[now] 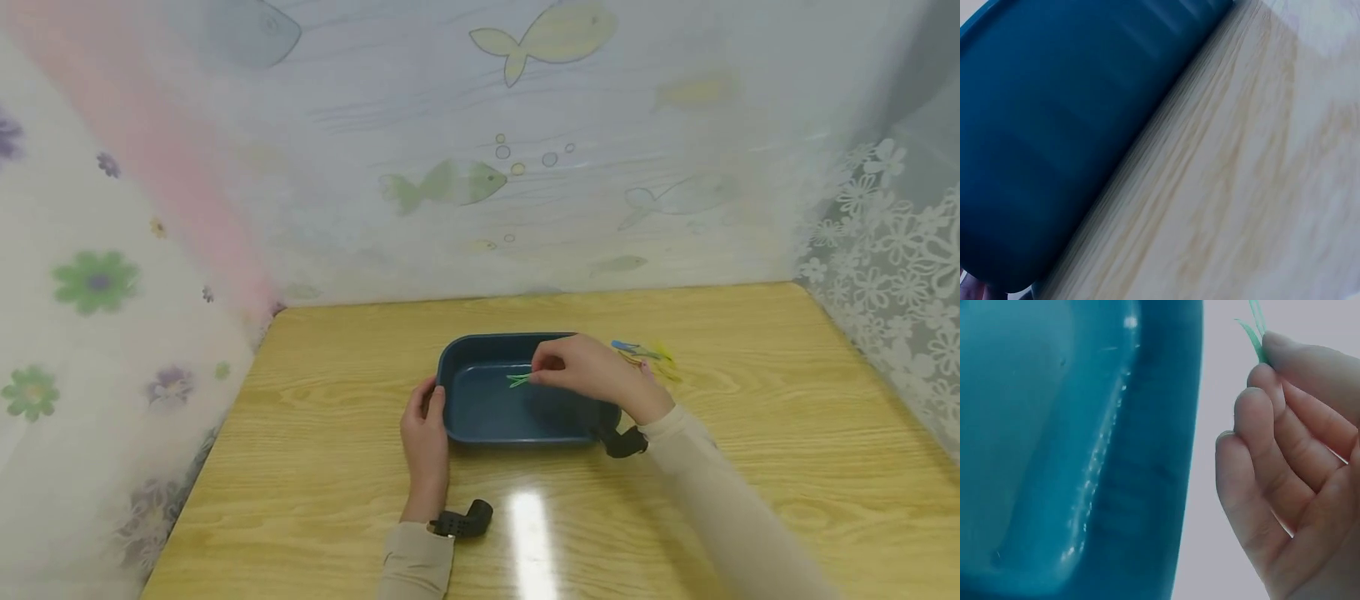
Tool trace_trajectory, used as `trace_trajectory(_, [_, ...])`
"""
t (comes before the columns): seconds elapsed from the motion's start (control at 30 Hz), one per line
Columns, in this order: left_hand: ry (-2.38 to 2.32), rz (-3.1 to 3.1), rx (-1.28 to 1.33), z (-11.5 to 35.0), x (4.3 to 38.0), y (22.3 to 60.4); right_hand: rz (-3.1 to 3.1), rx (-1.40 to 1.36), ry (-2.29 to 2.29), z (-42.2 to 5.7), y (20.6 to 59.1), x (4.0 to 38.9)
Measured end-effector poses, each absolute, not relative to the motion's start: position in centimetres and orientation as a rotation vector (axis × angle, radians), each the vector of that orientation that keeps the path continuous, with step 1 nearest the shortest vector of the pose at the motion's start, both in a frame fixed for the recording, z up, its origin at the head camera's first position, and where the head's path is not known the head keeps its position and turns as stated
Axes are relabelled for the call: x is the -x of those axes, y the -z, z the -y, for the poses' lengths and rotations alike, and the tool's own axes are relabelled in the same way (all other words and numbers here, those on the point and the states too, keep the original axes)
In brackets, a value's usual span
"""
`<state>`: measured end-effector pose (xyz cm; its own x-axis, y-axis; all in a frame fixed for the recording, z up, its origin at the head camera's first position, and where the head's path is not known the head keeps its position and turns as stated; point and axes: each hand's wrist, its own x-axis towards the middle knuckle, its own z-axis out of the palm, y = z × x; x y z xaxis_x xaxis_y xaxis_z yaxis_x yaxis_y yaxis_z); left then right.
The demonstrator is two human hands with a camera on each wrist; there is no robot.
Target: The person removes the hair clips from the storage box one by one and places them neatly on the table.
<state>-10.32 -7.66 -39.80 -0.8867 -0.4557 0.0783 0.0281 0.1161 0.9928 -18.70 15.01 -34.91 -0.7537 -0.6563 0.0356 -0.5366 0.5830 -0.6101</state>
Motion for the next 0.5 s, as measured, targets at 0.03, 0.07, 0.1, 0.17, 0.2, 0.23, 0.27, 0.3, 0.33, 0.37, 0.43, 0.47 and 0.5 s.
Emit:
trace_trajectory(0.03, [1.827, 2.035, -0.415, 7.6, 10.3, 39.8, -2.622, 0.986, 0.943, -15.2, 35.0, 18.5])
trace_trajectory(0.07, [1.830, 2.032, -0.416, 7.6, 10.4, 39.8, -2.624, 0.977, 0.974, -15.3, 35.0, 18.3])
trace_trajectory(0.1, [1.833, 2.028, -0.420, 7.6, 10.4, 39.8, -2.626, 0.965, 1.004, -15.5, 35.1, 18.1])
trace_trajectory(0.17, [1.833, 2.026, -0.431, 7.5, 10.3, 39.8, -2.621, 0.940, 1.070, -15.8, 35.1, 17.7])
trace_trajectory(0.2, [1.835, 2.024, -0.434, 7.5, 10.3, 39.8, -2.618, 0.933, 1.103, -16.0, 35.2, 17.5])
trace_trajectory(0.23, [1.837, 2.023, -0.434, 7.5, 10.3, 39.8, -2.618, 0.931, 1.131, -16.2, 35.2, 17.3])
trace_trajectory(0.27, [1.838, 2.023, -0.432, 7.5, 10.3, 39.8, -2.612, 0.930, 1.164, -16.4, 35.2, 17.1])
trace_trajectory(0.3, [1.836, 2.025, -0.430, 7.5, 10.3, 39.8, -2.609, 0.928, 1.192, -16.6, 35.3, 16.9])
trace_trajectory(0.33, [1.836, 2.023, -0.430, 7.5, 10.3, 39.7, -2.609, 0.925, 1.217, -16.8, 35.3, 16.7])
trace_trajectory(0.37, [1.838, 2.021, -0.428, 7.5, 10.4, 39.8, -2.619, 0.917, 1.228, -17.0, 35.3, 16.5])
trace_trajectory(0.43, [1.848, 2.016, -0.425, 7.5, 10.4, 39.9, -2.644, 0.890, 1.246, -17.4, 35.6, 16.1])
trace_trajectory(0.47, [1.856, 2.012, -0.424, 7.5, 10.5, 40.0, -2.659, 0.856, 1.252, -17.6, 35.7, 15.8])
trace_trajectory(0.5, [1.859, 2.012, -0.425, 7.6, 10.5, 40.1, -2.680, 0.817, 1.257, -17.8, 35.9, 15.6])
